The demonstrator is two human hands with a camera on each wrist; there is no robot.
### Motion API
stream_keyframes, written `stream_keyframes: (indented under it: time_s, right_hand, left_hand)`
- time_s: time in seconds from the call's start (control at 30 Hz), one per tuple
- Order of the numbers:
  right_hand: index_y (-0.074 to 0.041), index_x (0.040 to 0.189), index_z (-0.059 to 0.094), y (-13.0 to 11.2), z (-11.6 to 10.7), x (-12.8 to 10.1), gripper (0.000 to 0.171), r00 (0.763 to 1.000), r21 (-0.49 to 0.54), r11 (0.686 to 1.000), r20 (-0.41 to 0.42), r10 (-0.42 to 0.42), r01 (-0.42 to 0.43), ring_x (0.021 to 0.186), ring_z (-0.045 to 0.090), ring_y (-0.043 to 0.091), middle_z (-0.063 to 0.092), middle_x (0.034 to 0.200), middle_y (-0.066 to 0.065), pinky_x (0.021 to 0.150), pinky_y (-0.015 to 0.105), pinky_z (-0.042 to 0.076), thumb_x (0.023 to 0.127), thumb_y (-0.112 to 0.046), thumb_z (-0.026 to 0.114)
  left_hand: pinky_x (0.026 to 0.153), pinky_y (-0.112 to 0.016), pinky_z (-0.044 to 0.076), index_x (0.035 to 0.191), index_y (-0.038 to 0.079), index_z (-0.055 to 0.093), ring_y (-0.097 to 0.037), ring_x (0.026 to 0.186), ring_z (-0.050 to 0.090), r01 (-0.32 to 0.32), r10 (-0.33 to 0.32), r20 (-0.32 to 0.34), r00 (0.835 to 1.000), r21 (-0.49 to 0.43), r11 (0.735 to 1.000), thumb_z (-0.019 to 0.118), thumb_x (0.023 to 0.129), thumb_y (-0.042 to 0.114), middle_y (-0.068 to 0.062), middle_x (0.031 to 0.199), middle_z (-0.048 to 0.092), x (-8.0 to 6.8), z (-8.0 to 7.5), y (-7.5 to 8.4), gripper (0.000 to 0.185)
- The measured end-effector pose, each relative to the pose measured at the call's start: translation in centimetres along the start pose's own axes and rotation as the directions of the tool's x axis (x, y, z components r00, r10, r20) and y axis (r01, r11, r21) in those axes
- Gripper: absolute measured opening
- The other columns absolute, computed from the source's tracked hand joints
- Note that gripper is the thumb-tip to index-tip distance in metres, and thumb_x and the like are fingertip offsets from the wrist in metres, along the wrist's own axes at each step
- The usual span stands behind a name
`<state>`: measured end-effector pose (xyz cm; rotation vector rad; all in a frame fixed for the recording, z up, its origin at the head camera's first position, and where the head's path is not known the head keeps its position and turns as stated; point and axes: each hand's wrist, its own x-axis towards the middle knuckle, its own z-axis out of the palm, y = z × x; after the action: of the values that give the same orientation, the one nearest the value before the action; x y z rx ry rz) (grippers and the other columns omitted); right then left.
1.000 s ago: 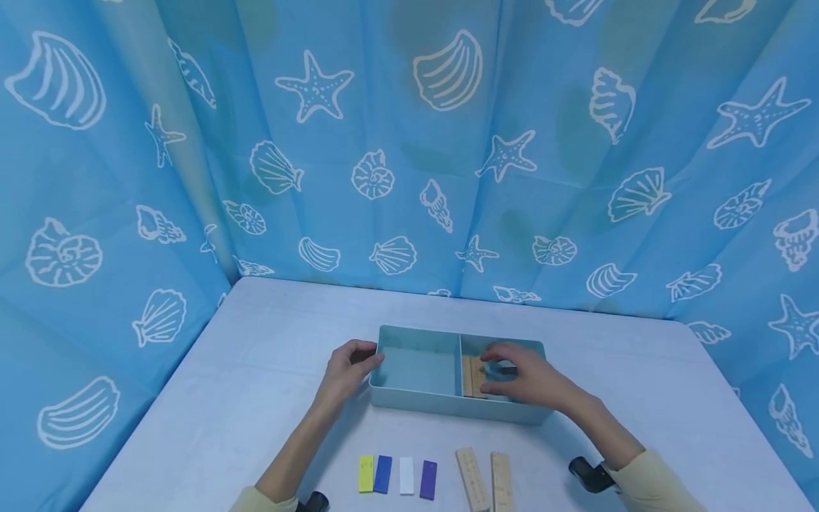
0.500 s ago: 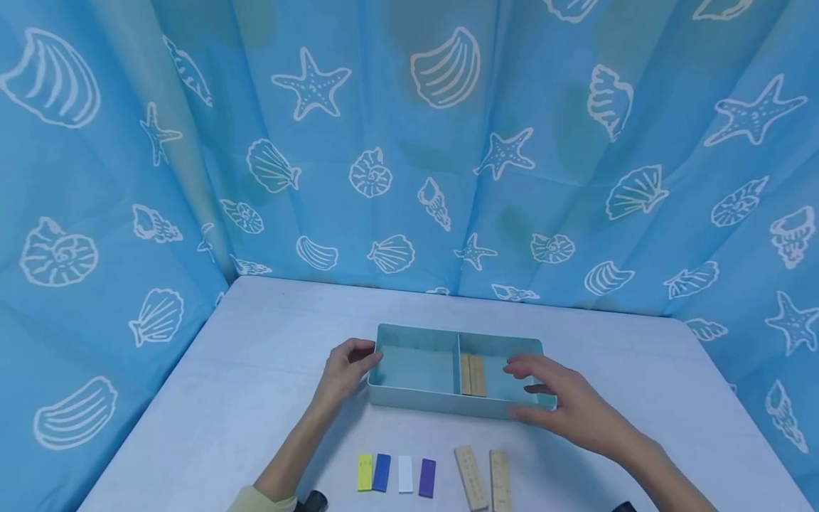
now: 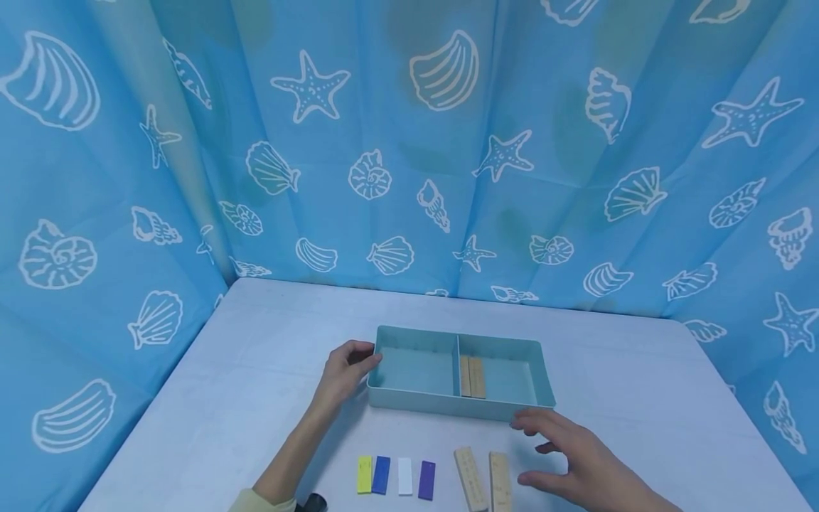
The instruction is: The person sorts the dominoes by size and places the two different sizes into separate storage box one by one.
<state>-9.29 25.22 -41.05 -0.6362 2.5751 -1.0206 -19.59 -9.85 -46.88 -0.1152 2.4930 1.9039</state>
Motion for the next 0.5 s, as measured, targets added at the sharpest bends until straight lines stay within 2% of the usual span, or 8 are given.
stream_keyframes:
  time_s: [0.17,0.23,0.33,0.43,0.5]
  right_hand:
    - [-0.012,0.133,0.054,1.1,1.8,-0.2,0.063,0.987,0.065,0.987,0.085,0.140,-0.146,0.109,0.056,0.030,0.050,0.138,0.014,0.081,0.041,0.058,0.082,-0.037,0.080]
    - [-0.011,0.133,0.054,1.5,2.5,-0.2,0.063,0.981,0.080,0.982,0.111,0.162,-0.171,0.107,0.056,0.030,0.048,0.140,0.018,0.079,0.040,0.058,0.083,-0.037,0.080]
    - [-0.010,0.135,0.053,2.0,3.3,-0.1,0.061,0.982,0.068,0.987,0.130,0.138,-0.148,0.110,0.056,0.031,0.045,0.142,0.021,0.078,0.033,0.057,0.086,-0.040,0.076]
    - [-0.013,0.137,0.052,2.3,4.0,0.0,0.060,0.984,0.029,0.993,0.138,0.113,-0.118,0.113,0.054,0.031,0.043,0.145,0.019,0.079,0.028,0.055,0.090,-0.047,0.069]
    - [-0.015,0.136,0.053,2.5,4.3,0.0,0.059,0.984,0.007,0.994,0.141,0.107,-0.109,0.113,0.053,0.031,0.043,0.145,0.017,0.081,0.030,0.055,0.091,-0.050,0.067]
  left_hand:
    - [0.096,-0.045,0.049,0.118,-0.003,0.063,-0.029,0.109,0.060,-0.003,0.003,0.001,1.000,-0.007,1.000,0.068,0.093,0.016,-0.012,0.113,0.065,-0.1,0.0,-0.1,0.032]
    - [0.095,-0.045,0.049,0.118,-0.003,0.063,-0.028,0.108,0.060,-0.008,0.008,0.003,1.000,-0.010,1.000,0.068,0.093,0.016,-0.012,0.113,0.065,0.0,0.0,-0.1,0.032]
    - [0.095,-0.045,0.050,0.118,-0.003,0.063,-0.028,0.108,0.060,-0.012,0.012,0.006,1.000,-0.014,1.000,0.068,0.093,0.016,-0.012,0.113,0.065,0.0,0.0,-0.2,0.032]
    - [0.096,-0.045,0.050,0.119,-0.003,0.063,-0.028,0.109,0.060,-0.009,0.009,0.002,1.000,-0.012,1.000,0.068,0.093,0.017,-0.012,0.114,0.065,0.0,0.1,-0.2,0.032]
    - [0.096,-0.045,0.049,0.119,-0.002,0.063,-0.029,0.110,0.060,-0.003,0.003,-0.002,1.000,-0.002,1.000,0.068,0.094,0.017,-0.012,0.114,0.065,0.0,0.1,-0.1,0.032]
